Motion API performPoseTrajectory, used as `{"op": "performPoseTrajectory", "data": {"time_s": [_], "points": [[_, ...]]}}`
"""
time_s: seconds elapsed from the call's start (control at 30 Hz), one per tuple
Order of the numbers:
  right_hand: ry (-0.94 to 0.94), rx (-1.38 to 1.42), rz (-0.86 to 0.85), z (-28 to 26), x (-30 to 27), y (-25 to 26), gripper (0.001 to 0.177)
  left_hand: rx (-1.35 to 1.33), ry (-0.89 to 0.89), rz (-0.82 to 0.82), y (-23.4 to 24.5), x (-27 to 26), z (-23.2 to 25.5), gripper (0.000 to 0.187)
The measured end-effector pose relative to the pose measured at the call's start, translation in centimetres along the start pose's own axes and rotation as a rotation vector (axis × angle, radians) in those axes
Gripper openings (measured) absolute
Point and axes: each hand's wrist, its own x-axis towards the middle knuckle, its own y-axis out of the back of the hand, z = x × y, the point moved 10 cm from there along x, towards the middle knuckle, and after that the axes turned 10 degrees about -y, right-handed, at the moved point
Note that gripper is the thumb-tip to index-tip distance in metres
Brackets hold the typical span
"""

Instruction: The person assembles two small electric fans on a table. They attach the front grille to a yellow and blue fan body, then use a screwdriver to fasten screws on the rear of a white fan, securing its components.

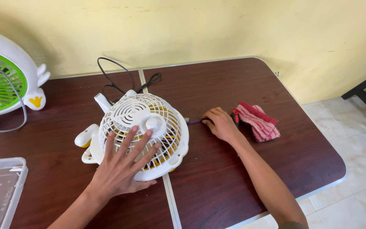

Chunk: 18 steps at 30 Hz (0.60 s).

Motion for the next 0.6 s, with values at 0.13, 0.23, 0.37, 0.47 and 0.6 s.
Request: {"op": "performPoseTrajectory", "data": {"time_s": [0.13, 0.23, 0.37, 0.47, 0.6], "points": [[-0.229, 0.040, 0.025, 3.6, 0.8, -0.6, 0.015, 0.025, 0.006, -0.016, 0.1, -0.1, 0.3, 0.108], [-0.241, 0.092, 0.072, 3.6, 0.9, -0.1, 0.017, 0.022, 0.032, 0.009, 0.2, 0.5, 0.8, 0.106], [-0.093, 0.041, 0.178, 1.3, 0.7, 2.0, 0.029, 0.101, 0.070, 0.061, 0.5, 1.6, 1.8, 0.103], [-0.181, -0.098, 0.233, 2.2, 0.1, 5.4, 0.041, 0.212, 0.115, 0.063, 0.0, 2.9, 2.7, 0.102], [-0.551, -0.238, 0.108, 6.9, -1.3, 8.6, 0.060, 0.328, 0.140, 0.060, -1.0, 4.4, 4.2, 0.097]]}}
